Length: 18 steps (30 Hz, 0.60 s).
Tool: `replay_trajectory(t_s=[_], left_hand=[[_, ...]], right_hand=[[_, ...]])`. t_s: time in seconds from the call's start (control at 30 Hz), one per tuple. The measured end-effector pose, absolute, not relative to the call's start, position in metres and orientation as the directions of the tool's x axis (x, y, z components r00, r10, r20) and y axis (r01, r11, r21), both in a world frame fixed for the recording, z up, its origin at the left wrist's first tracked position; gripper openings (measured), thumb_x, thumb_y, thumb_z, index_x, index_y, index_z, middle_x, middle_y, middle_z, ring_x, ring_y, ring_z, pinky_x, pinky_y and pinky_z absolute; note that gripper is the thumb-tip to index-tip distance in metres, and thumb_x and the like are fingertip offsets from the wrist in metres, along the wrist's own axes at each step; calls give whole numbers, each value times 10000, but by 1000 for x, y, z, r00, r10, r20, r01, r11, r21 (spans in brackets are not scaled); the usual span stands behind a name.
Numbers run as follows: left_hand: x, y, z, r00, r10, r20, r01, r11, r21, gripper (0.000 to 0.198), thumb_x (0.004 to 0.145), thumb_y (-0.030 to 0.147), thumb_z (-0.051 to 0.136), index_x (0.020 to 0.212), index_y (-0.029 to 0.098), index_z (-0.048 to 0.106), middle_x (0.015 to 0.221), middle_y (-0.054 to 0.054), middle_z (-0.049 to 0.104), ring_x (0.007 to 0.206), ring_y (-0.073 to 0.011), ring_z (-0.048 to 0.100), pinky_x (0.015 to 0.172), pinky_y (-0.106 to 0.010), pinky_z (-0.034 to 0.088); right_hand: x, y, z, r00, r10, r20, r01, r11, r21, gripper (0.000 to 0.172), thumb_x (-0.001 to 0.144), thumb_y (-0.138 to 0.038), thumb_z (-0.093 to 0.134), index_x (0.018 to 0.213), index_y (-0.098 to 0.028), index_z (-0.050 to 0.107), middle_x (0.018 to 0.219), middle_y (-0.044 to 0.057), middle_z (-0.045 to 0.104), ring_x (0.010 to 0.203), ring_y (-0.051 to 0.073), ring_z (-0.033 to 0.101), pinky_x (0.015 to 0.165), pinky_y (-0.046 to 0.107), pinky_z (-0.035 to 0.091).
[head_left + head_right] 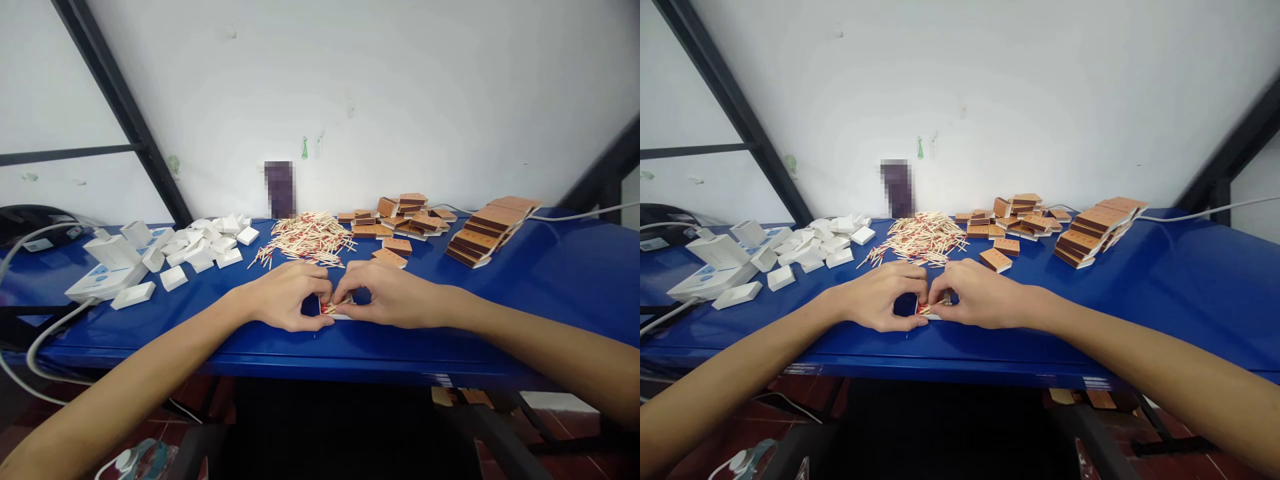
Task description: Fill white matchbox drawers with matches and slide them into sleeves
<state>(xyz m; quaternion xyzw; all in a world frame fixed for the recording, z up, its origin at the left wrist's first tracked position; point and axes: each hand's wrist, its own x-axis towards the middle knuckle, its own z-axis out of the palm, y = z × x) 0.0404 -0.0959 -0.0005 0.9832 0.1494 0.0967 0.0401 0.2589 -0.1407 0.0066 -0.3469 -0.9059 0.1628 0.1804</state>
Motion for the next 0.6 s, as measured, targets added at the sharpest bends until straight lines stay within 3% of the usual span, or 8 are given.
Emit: replay_trajectory(t_s=[0.2,0.37,0.6], left_hand=[[40,-96,1,930,319,180,305,-947,104,264,841,445,630,843,181,639,847,-20,626,800,-169,596,789,-306,432],[39,-95,1,926,318,205,295,-946,135,233,836,406,641,845,174,649,850,-26,645,792,-162,608,782,-297,453],[40,-93,2,925,309,221,275,-946,172,215,855,376,639,873,162,659,832,-33,651,788,-163,611,768,-292,471]], right_hand=[[262,-137,3,-691,687,225,570,710,-415,206,865,-399,660,897,-224,762,842,34,723,765,165,639,674,278,456],[261,-135,0,-691,670,271,551,731,-403,140,873,-312,655,884,-218,758,810,20,729,722,149,636,654,267,442],[261,-132,-9,-735,572,365,554,816,-163,170,923,-266,602,920,-206,761,753,40,716,725,176,607,668,297,405]])
